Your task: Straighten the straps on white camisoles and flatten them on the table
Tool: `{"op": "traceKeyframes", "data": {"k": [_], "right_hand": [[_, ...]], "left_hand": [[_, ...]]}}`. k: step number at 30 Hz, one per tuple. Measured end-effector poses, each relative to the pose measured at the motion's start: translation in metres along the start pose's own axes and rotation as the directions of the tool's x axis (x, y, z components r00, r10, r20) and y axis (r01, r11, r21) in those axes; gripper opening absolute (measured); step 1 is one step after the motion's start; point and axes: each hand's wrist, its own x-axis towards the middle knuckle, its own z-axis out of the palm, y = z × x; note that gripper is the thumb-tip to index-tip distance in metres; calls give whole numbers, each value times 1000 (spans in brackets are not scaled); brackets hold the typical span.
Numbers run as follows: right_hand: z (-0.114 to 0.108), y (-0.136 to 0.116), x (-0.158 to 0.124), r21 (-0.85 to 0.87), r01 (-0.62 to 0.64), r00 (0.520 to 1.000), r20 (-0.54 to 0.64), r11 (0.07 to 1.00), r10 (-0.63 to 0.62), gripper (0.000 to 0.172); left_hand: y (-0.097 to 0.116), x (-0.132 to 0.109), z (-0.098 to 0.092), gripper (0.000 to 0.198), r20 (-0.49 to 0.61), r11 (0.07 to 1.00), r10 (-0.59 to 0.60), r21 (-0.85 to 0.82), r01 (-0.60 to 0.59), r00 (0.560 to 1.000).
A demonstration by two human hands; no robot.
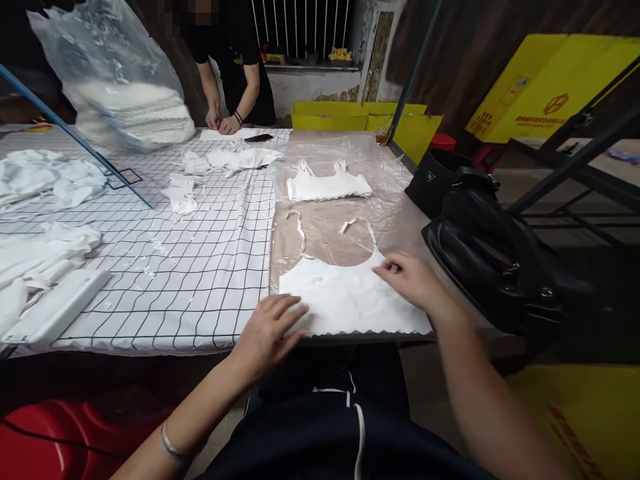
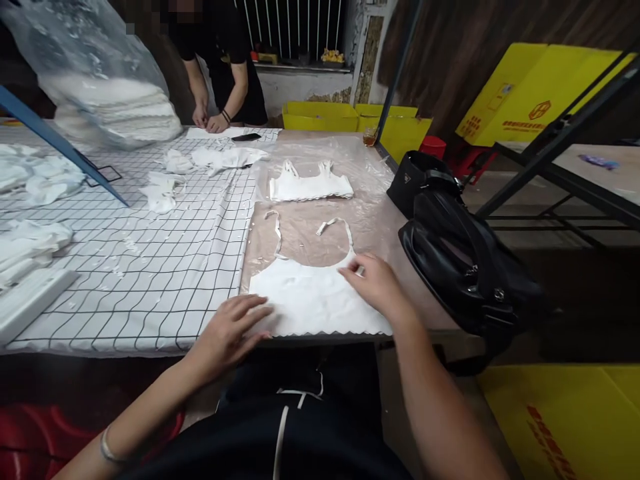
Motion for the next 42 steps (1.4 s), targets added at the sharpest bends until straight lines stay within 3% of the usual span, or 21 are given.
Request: {"op": "traceKeyframes", "data": {"k": [2, 5, 7, 10, 13, 14, 16, 19, 21, 24, 28, 34, 37, 40, 42], "right_hand": [[36, -32, 40, 15, 154, 984, 84, 988, -154, 6], [88, -63, 87, -27, 320, 925, 228, 947, -305, 20], [108, -70, 107, -62, 314, 926, 239, 948, -291, 12], [118, -67, 123, -97, 204, 969, 164, 974, -187, 9], [114, -63, 126, 24, 71, 993, 91, 997, -73, 3], [113, -63, 125, 80, 37, 995, 92, 996, -45, 10], [111, -65, 122, 116, 25, 989, 144, 993, -42, 22], [114, -71, 120, 85, 14, 983, 183, 996, -29, 18], [118, -74, 125, 189, -139, 981, 164, 972, 108, 19], [118, -75, 143, 344, -354, 931, 214, 870, 294, 20], [103, -79, 181, 363, -415, 906, 251, 834, 342, 27], [66, -101, 238, 408, -435, 897, 271, 802, 349, 25], [44, -115, 250, 459, -413, 910, 246, 787, 334, 22], [18, -126, 229, 611, -283, 959, 163, 739, 232, 21], [4, -128, 187, 709, -101, 995, 74, 698, 69, 17]], "left_hand": [[2, 5, 13, 47, 82, 994, 107, 19, -109, 991], [3, 9, 30, 61, 210, 989, 143, -4, -145, 967], [4, 8, 37, 64, 236, 992, 127, -25, -125, 963], [4, 5, 41, 66, 210, 992, 129, -37, -124, 969], [4, 4, 43, 67, 180, 989, 146, -42, -141, 973], [3, 4, 44, 67, 178, 988, 153, -45, -147, 972], [2, 4, 45, 67, 176, 985, 168, -54, -161, 970], [0, 5, 47, 67, 173, 983, 183, -61, -175, 968], [-1, 6, 48, 67, 183, 981, 190, -63, -181, 965], [-3, 7, 48, 66, 208, 978, 207, -72, -196, 956], [-4, 7, 47, 66, 222, 977, 209, -86, -195, 952], [-5, 5, 49, 66, 241, 981, 183, -112, -160, 953], [-5, 6, 47, 66, 256, 982, 161, -135, -130, 953], [-1, 11, 37, 64, 260, 973, 120, -221, -62, 958], [4, 20, 26, 61, 250, 914, 22, -397, 81, 968]]}}
